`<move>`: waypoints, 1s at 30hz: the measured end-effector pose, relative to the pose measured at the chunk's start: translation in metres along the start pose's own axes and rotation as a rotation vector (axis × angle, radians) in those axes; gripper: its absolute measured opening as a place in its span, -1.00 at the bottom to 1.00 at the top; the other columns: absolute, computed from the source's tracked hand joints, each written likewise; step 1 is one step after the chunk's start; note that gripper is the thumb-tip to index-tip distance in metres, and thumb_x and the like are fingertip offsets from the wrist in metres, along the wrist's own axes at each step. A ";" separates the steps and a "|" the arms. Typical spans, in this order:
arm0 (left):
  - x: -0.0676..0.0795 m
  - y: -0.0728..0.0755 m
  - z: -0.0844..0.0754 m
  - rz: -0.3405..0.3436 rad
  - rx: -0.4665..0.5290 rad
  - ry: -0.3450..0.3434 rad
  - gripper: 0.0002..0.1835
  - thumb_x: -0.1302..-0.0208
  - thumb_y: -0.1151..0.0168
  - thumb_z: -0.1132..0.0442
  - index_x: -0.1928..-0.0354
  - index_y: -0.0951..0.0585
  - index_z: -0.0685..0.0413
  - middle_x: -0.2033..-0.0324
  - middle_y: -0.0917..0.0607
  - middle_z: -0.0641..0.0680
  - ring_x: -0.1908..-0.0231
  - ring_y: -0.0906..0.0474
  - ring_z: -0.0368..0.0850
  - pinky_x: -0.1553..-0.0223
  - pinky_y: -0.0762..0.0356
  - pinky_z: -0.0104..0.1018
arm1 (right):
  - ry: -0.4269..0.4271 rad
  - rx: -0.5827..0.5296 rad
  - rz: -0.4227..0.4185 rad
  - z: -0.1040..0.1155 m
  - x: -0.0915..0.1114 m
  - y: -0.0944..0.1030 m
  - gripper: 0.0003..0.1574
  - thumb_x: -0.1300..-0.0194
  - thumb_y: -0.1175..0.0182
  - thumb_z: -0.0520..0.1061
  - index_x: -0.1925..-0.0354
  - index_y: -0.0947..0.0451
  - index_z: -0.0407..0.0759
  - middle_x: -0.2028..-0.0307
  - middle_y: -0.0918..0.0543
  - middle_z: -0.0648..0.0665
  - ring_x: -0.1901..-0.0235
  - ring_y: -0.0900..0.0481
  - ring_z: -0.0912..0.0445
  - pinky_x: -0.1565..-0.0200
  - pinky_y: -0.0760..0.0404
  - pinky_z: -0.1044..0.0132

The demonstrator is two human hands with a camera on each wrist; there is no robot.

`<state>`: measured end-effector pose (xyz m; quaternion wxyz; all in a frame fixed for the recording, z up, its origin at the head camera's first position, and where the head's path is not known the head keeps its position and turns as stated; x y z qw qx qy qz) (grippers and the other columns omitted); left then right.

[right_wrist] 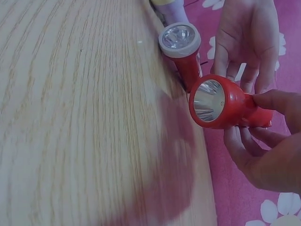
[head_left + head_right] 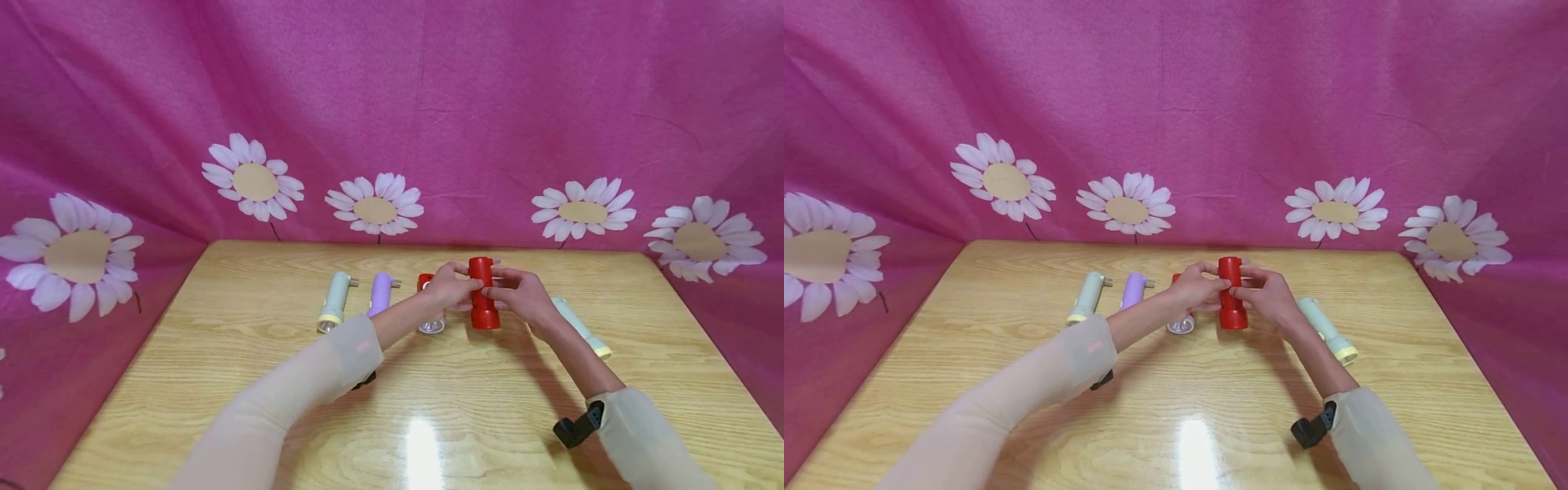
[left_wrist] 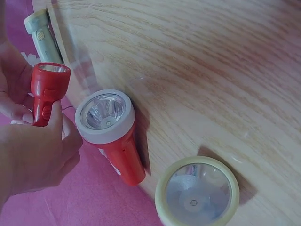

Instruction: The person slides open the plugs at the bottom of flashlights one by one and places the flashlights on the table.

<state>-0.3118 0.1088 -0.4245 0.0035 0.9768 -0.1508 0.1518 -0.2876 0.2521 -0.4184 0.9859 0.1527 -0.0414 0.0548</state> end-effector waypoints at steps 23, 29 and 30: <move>-0.006 -0.010 0.006 -0.061 -0.102 0.034 -0.69 -0.40 -0.22 0.37 -0.10 -0.39 0.20 0.18 -0.59 0.19 0.28 -0.65 0.05 0.07 -0.68 -0.02 | -0.074 -0.016 0.048 -0.017 -0.006 0.001 -0.33 -0.45 -0.12 -0.30 -0.40 -0.18 -0.51 -0.21 -0.42 -0.55 0.11 -0.65 0.00 0.03 -0.69 0.15; -0.007 -0.011 0.007 -0.077 -0.110 0.045 -0.68 -0.41 -0.21 0.38 -0.11 -0.38 0.21 0.14 -0.57 0.24 0.29 -0.64 0.09 0.08 -0.69 -0.03 | -0.090 0.025 0.047 -0.020 -0.007 0.002 -0.35 -0.46 -0.11 -0.27 -0.39 -0.20 -0.52 -0.21 -0.43 -0.54 0.12 -0.64 0.00 0.04 -0.69 0.17; -0.007 -0.011 0.008 -0.078 -0.113 0.047 -0.68 -0.41 -0.21 0.38 -0.12 -0.38 0.22 0.14 -0.57 0.24 0.29 -0.64 0.09 0.10 -0.70 -0.05 | -0.090 0.034 0.046 -0.020 -0.007 0.002 -0.36 -0.46 -0.11 -0.26 -0.39 -0.21 -0.52 -0.20 -0.44 -0.53 0.13 -0.64 0.01 0.05 -0.70 0.18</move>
Point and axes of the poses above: each hand's wrist, its own x-axis away from the middle knuckle, its own y-axis out of the back of the hand, z = x × y, the point moved 5 cm from there along -x, towards the middle knuckle
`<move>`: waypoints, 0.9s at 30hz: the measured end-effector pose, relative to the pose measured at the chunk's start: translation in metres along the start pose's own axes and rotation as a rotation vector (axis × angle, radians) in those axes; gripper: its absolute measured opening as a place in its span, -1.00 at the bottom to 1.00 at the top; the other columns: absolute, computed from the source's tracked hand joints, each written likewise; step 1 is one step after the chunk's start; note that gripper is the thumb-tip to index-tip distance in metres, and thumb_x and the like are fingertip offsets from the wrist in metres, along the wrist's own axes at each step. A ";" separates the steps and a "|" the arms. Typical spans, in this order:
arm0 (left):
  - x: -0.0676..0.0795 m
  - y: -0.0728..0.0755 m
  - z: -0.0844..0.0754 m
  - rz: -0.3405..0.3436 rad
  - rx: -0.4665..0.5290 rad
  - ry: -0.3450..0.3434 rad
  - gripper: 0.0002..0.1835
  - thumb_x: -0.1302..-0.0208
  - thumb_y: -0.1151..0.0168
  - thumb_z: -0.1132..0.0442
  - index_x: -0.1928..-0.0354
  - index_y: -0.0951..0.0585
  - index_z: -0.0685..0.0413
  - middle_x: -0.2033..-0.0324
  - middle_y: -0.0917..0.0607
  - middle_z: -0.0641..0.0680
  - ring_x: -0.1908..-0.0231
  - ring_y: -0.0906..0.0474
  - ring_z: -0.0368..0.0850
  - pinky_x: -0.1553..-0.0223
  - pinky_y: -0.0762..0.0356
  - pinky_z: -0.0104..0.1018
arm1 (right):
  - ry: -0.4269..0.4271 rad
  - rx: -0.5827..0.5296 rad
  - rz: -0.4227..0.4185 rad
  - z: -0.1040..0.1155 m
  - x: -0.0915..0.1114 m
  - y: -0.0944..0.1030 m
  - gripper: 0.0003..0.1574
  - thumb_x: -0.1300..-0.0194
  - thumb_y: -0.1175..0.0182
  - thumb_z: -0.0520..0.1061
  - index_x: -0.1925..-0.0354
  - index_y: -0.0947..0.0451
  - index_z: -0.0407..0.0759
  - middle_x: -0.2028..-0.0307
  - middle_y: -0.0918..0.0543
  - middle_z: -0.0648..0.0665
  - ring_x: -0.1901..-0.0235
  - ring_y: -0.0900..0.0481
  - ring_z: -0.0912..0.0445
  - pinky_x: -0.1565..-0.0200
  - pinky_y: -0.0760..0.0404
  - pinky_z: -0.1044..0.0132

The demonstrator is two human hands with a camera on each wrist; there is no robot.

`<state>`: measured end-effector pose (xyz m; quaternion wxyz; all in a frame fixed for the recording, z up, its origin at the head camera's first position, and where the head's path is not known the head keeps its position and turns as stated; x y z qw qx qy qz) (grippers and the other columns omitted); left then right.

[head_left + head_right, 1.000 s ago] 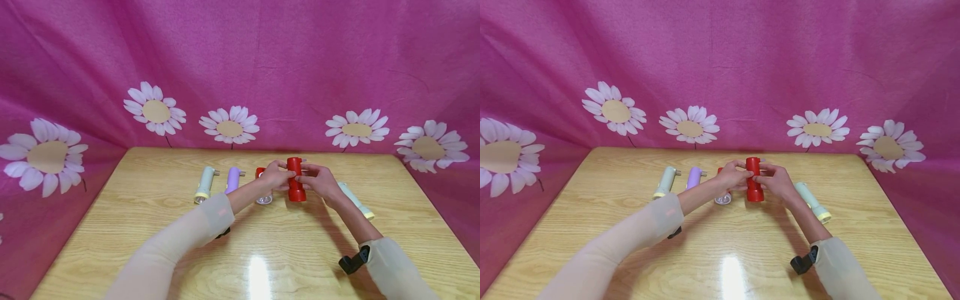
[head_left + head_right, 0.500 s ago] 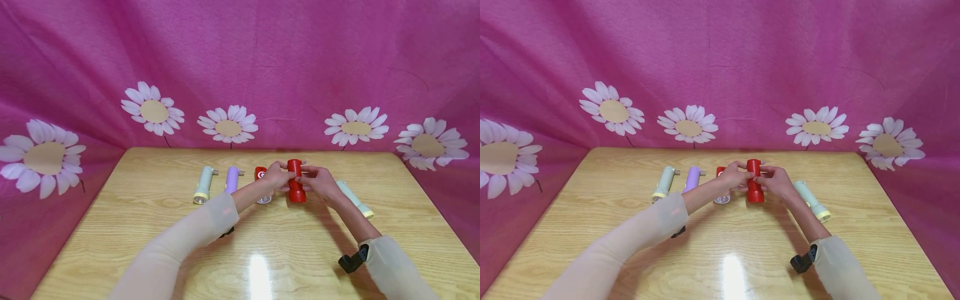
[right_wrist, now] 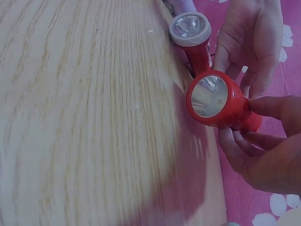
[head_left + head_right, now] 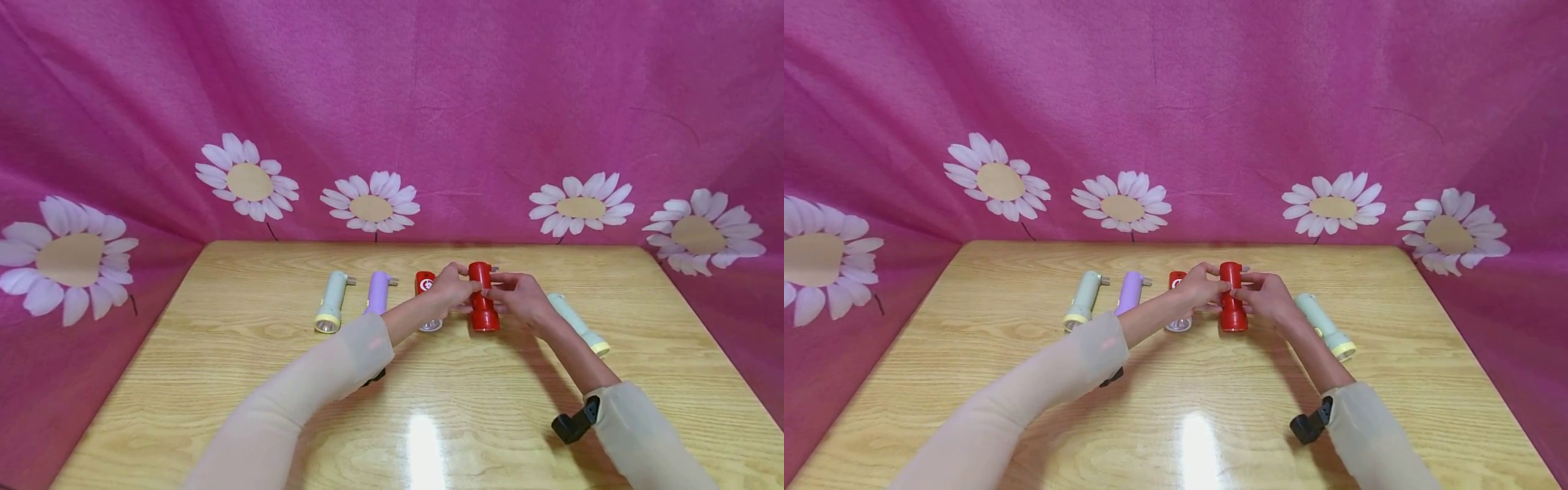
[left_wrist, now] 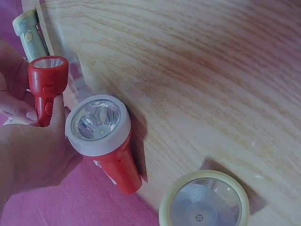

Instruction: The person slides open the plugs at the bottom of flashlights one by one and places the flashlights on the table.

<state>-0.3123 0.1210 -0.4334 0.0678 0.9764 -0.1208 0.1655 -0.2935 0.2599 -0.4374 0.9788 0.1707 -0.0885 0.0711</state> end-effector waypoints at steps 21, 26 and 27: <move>-0.003 -0.004 0.003 -0.019 0.008 0.036 -0.67 -0.40 -0.20 0.43 -0.13 -0.39 0.26 0.08 -0.57 0.25 0.18 -0.63 0.12 0.12 -0.70 -0.08 | -0.035 0.013 0.020 -0.003 -0.004 0.000 -0.35 -0.46 -0.12 -0.26 -0.38 -0.21 -0.54 -0.19 -0.42 -0.55 0.13 -0.66 -0.06 0.04 -0.69 0.18; -0.004 -0.005 0.004 -0.029 0.015 0.049 -0.69 -0.40 -0.18 0.43 -0.12 -0.40 0.29 0.05 -0.57 0.27 0.15 -0.64 0.14 0.13 -0.71 -0.08 | -0.033 -0.011 0.037 -0.005 -0.006 -0.001 -0.36 -0.47 -0.09 -0.28 -0.38 -0.18 -0.57 -0.20 -0.41 -0.57 0.11 -0.66 -0.08 0.02 -0.68 0.16; -0.005 -0.005 0.004 -0.031 0.016 0.053 -0.69 -0.41 -0.18 0.43 -0.11 -0.40 0.29 0.05 -0.57 0.28 0.15 -0.64 0.14 0.13 -0.71 -0.08 | -0.030 -0.021 0.040 -0.006 -0.007 -0.001 -0.36 -0.48 -0.08 -0.29 -0.38 -0.17 -0.58 -0.20 -0.40 -0.58 0.11 -0.66 -0.08 0.02 -0.68 0.16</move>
Point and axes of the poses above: each hand's wrist, its own x-axis away from the middle knuckle, its own y-axis out of the back of the hand, z = x × y, the point moved 5 cm from there along -x, towards the middle knuckle
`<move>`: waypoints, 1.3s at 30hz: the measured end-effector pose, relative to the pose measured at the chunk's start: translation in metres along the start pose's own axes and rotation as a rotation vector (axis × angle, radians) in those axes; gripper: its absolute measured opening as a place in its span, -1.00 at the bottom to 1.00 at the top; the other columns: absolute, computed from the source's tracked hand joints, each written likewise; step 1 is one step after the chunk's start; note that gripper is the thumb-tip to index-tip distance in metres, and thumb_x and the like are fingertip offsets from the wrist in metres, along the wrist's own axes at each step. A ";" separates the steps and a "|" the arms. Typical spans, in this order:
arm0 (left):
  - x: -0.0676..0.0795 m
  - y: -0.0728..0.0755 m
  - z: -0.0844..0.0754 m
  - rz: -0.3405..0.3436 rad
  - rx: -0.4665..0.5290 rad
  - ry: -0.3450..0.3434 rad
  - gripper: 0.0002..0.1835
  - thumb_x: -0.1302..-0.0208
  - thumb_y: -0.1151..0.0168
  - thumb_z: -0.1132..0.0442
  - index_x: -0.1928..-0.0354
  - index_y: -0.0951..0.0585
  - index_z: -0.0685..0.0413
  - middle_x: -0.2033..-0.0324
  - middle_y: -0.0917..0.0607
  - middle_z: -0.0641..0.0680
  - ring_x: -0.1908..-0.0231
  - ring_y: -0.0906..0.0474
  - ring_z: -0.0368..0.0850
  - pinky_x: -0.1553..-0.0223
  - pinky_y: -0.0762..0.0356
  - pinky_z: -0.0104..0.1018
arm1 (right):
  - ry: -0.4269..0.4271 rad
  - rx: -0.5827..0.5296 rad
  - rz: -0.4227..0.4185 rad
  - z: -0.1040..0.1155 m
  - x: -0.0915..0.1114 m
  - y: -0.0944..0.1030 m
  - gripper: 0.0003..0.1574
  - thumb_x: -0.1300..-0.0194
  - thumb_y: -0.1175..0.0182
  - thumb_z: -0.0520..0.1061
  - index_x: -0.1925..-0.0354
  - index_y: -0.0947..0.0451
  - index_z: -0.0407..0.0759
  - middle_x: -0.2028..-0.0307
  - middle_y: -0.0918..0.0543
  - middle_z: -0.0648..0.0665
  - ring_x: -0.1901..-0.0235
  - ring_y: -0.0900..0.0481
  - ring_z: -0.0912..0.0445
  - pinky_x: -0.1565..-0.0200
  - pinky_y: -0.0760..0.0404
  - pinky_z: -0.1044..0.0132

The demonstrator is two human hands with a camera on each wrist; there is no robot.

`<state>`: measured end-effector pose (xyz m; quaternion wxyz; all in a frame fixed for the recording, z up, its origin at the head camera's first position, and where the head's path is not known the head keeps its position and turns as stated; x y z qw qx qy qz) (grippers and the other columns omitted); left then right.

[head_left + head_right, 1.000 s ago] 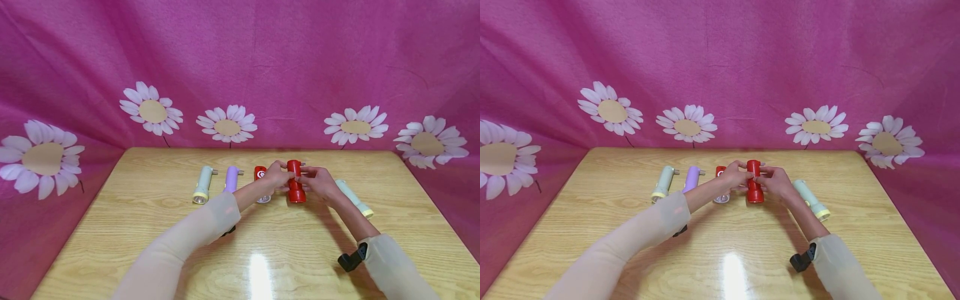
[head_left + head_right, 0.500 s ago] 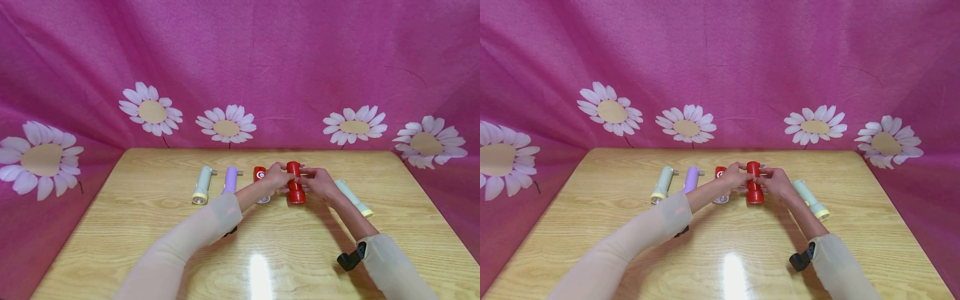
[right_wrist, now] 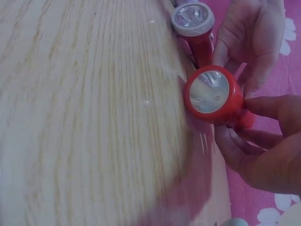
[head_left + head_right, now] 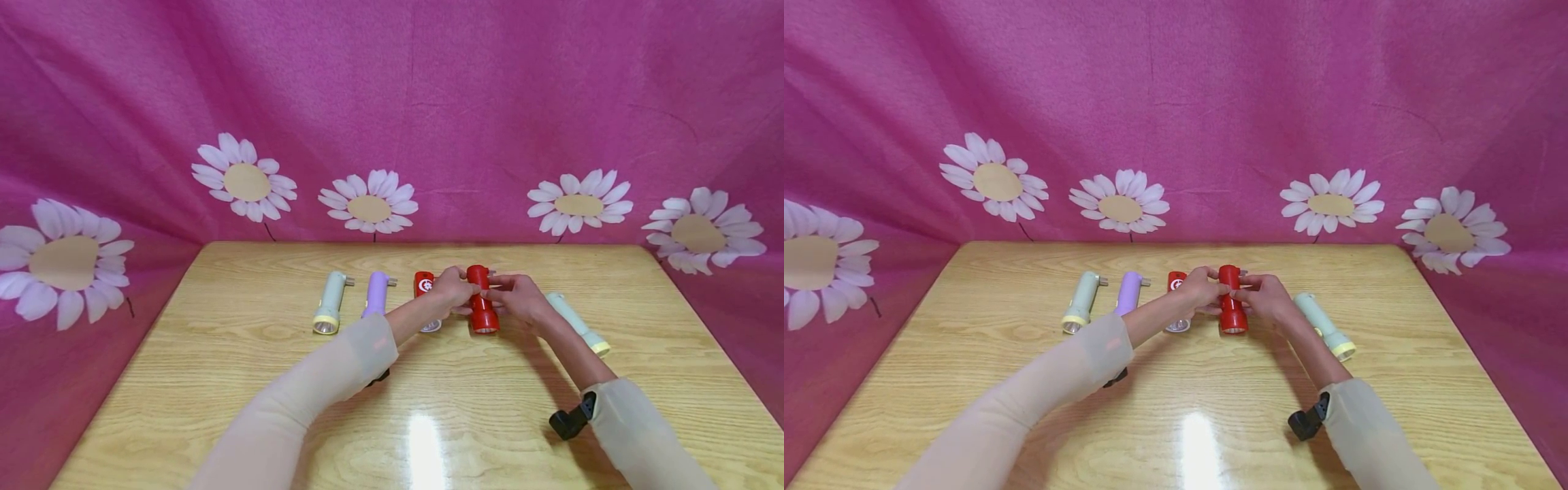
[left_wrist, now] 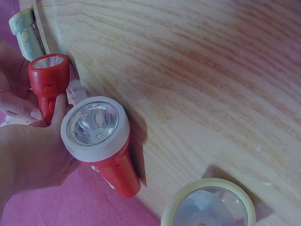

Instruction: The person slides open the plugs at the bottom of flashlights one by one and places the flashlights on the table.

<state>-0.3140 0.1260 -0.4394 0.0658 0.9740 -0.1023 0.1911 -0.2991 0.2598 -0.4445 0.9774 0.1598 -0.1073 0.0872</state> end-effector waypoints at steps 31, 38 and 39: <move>-0.005 -0.003 -0.003 -0.028 -0.103 0.027 -0.87 -0.41 -0.20 0.41 0.11 -0.51 0.35 0.14 -0.62 0.25 0.15 -0.66 0.11 0.15 -0.72 -0.14 | -0.037 -0.009 -0.007 -0.007 -0.004 0.001 -0.40 -0.52 -0.04 -0.25 -0.37 -0.20 -0.56 -0.26 -0.37 -0.54 0.00 -0.63 -0.13 -0.04 -0.64 0.13; -0.006 -0.003 0.000 -0.026 -0.123 0.017 -0.88 -0.41 -0.21 0.40 0.12 -0.50 0.34 0.12 -0.61 0.24 0.11 -0.67 0.15 0.16 -0.72 -0.14 | -0.029 -0.039 -0.007 -0.010 -0.005 0.001 -0.42 -0.51 -0.03 -0.29 -0.35 -0.21 -0.60 -0.23 -0.39 -0.56 0.09 -0.66 -0.04 0.00 -0.66 0.16; -0.006 -0.003 0.000 -0.027 -0.125 0.018 -0.88 -0.41 -0.21 0.40 0.13 -0.51 0.34 0.12 -0.61 0.24 0.12 -0.68 0.14 0.16 -0.72 -0.14 | -0.028 -0.038 -0.005 -0.010 -0.005 0.000 -0.42 -0.51 -0.02 -0.29 -0.35 -0.20 -0.60 -0.23 -0.39 -0.56 0.09 -0.66 -0.03 0.00 -0.67 0.17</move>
Point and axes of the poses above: each hand's wrist, its own x-axis away from the middle knuckle, its own y-axis out of the back of the hand, z = x × y, the point moved 5 cm from there along -x, towards the middle knuckle
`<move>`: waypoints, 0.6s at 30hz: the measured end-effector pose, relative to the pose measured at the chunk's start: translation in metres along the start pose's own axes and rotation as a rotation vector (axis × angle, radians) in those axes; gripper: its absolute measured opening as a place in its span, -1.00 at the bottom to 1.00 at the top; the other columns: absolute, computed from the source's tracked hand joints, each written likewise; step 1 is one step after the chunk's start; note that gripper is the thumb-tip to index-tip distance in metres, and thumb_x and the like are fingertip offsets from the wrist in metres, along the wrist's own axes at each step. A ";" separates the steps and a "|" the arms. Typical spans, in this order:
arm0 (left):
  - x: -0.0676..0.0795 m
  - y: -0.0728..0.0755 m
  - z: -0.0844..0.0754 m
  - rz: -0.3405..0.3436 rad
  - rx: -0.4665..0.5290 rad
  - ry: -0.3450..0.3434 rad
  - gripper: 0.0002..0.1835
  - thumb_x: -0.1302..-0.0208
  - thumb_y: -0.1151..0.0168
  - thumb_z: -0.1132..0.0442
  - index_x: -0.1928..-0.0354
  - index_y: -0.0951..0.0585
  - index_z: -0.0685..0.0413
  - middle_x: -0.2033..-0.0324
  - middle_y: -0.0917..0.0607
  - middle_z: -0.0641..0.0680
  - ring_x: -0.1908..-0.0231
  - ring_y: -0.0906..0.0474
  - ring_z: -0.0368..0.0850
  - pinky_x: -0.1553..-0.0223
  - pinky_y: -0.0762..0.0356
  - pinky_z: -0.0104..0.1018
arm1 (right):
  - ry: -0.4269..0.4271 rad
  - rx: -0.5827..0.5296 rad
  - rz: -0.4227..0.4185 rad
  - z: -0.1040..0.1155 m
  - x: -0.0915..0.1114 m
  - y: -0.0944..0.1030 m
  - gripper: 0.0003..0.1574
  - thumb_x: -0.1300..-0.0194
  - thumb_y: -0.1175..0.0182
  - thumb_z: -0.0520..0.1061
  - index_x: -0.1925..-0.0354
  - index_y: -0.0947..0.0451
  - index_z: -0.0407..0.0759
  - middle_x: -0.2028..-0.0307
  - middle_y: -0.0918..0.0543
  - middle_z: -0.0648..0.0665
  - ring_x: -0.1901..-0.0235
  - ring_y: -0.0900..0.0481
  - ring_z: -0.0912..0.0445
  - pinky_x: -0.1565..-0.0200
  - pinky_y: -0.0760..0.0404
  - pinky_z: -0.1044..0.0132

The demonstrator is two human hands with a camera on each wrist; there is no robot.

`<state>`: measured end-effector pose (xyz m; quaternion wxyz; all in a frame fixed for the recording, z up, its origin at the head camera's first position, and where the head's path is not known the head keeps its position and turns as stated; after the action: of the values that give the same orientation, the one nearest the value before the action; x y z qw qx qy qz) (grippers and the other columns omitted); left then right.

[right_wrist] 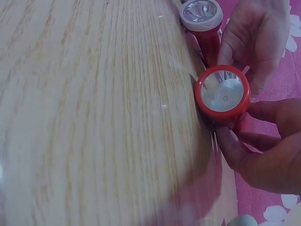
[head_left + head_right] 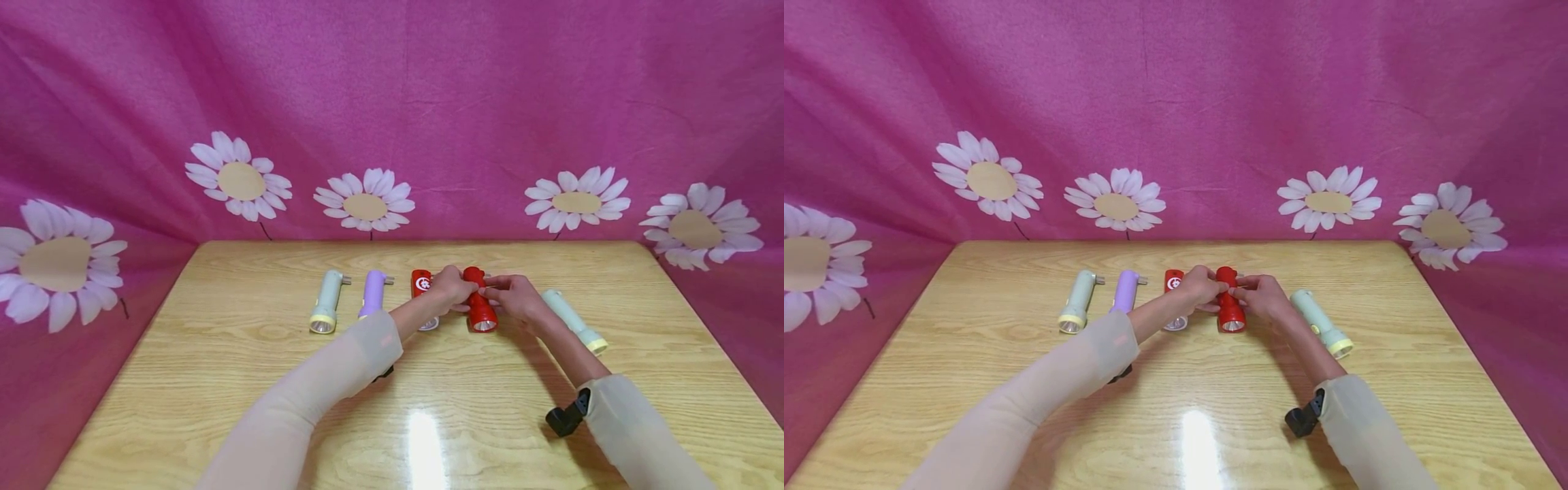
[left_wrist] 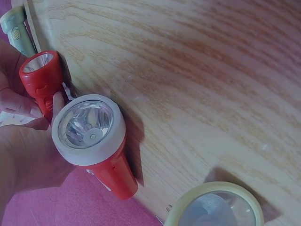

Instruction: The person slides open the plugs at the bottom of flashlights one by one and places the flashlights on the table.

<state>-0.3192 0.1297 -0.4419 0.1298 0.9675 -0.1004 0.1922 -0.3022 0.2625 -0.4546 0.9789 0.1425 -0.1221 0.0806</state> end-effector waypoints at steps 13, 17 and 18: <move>-0.002 0.000 0.001 -0.001 -0.028 0.011 -0.86 -0.40 -0.21 0.40 0.10 -0.51 0.36 0.14 -0.59 0.26 0.21 -0.70 0.13 0.21 -0.73 -0.18 | -0.022 0.010 0.002 0.000 0.000 0.000 -0.41 -0.51 -0.05 -0.26 -0.35 -0.21 -0.59 -0.22 -0.42 -0.54 0.16 -0.64 0.07 0.01 -0.67 0.20; -0.003 0.002 0.002 -0.007 -0.041 0.012 -0.84 -0.40 -0.21 0.40 0.08 -0.51 0.36 0.14 -0.59 0.27 0.24 -0.71 0.12 0.23 -0.73 -0.18 | -0.025 0.038 -0.004 0.001 -0.001 -0.001 -0.39 -0.50 -0.08 -0.24 -0.34 -0.23 -0.58 -0.21 -0.42 -0.53 0.12 -0.64 0.00 0.02 -0.68 0.19; -0.003 0.002 0.002 -0.009 -0.044 0.011 -0.84 -0.40 -0.21 0.40 0.08 -0.51 0.36 0.14 -0.59 0.27 0.24 -0.70 0.13 0.23 -0.73 -0.18 | -0.027 0.044 -0.006 0.001 -0.001 -0.001 -0.39 -0.49 -0.09 -0.24 -0.34 -0.23 -0.58 -0.21 -0.42 -0.53 0.11 -0.64 -0.02 0.02 -0.68 0.19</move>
<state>-0.3216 0.1272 -0.4447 0.1522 0.9638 -0.0997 0.1947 -0.3033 0.2609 -0.4545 0.9741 0.1652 -0.1330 0.0784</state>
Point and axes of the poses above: each hand's wrist, its own x-axis away from the middle knuckle, its own y-axis out of the back of the hand, z = x × y, the point moved 5 cm from there along -x, towards the middle knuckle
